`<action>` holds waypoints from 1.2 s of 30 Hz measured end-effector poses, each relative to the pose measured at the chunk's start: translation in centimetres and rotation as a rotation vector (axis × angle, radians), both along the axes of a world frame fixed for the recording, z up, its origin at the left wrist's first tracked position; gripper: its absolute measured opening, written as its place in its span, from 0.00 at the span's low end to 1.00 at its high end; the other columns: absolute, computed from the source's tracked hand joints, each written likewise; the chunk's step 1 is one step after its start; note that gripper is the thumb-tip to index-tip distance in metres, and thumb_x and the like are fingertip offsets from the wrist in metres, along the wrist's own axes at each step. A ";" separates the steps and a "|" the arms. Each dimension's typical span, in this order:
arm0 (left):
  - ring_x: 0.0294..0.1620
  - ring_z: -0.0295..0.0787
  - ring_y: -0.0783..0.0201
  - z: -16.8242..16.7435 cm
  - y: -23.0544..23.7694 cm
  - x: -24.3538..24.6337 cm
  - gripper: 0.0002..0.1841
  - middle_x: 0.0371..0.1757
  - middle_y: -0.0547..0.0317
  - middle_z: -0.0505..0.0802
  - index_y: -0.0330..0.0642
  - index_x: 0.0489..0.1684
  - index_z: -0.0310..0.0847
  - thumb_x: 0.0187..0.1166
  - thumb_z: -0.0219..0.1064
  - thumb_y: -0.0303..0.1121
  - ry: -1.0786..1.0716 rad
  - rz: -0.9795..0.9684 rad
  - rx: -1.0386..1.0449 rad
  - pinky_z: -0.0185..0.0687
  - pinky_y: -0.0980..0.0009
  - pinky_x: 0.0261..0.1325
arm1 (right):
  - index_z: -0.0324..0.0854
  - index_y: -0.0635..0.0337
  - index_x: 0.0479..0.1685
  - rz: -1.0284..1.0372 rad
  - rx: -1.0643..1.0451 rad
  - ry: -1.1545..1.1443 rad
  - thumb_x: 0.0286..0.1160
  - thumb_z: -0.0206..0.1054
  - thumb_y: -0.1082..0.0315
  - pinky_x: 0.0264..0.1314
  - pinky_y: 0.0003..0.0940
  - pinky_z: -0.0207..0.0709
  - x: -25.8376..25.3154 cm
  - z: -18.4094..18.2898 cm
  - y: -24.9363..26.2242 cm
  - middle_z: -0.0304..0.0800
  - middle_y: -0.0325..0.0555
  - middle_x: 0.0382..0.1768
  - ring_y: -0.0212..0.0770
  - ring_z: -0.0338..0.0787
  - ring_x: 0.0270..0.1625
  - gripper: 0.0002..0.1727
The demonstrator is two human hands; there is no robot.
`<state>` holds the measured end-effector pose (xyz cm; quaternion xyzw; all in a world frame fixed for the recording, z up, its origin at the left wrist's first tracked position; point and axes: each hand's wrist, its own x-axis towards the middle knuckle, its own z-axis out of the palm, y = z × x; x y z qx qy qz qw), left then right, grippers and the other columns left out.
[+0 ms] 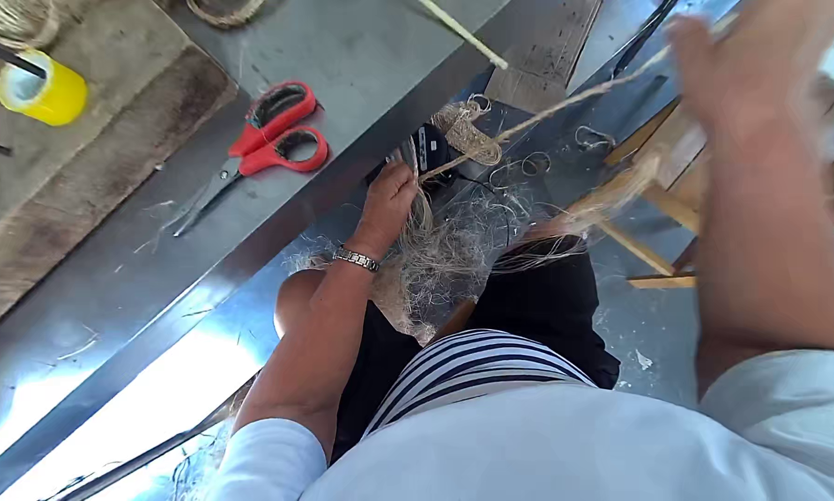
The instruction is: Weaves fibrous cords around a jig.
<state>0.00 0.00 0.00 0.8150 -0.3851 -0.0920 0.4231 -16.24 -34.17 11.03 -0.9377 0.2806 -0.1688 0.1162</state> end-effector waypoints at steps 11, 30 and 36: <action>0.43 0.79 0.62 -0.4 1.0 0.3 0.15 0.45 0.45 0.83 0.30 0.32 0.80 0.87 0.54 0.30 0.039 0.017 0.014 0.77 0.66 0.48 | 0.82 0.66 0.63 0.490 1.439 -0.520 0.90 0.53 0.69 0.49 0.27 0.86 9.2 -13.6 18.1 0.92 0.36 0.46 0.26 0.90 0.41 0.16; 0.61 0.84 0.50 -0.4 0.1 -1.3 0.15 0.59 0.41 0.85 0.31 0.35 0.83 0.88 0.54 0.31 -0.029 0.084 0.090 0.80 0.52 0.61 | 0.79 0.62 0.45 0.119 1.341 -0.107 0.74 0.66 0.75 0.19 0.24 0.63 13.5 -10.9 20.5 0.79 0.41 0.29 0.29 0.73 0.21 0.06; 0.76 0.75 0.43 0.4 -0.5 -2.7 0.14 0.76 0.40 0.78 0.35 0.42 0.90 0.86 0.57 0.31 -0.120 0.193 0.210 0.75 0.49 0.70 | 0.79 0.59 0.46 0.116 1.517 -0.092 0.77 0.62 0.76 0.23 0.26 0.75 12.5 -10.7 19.7 0.75 0.36 0.22 0.30 0.74 0.19 0.05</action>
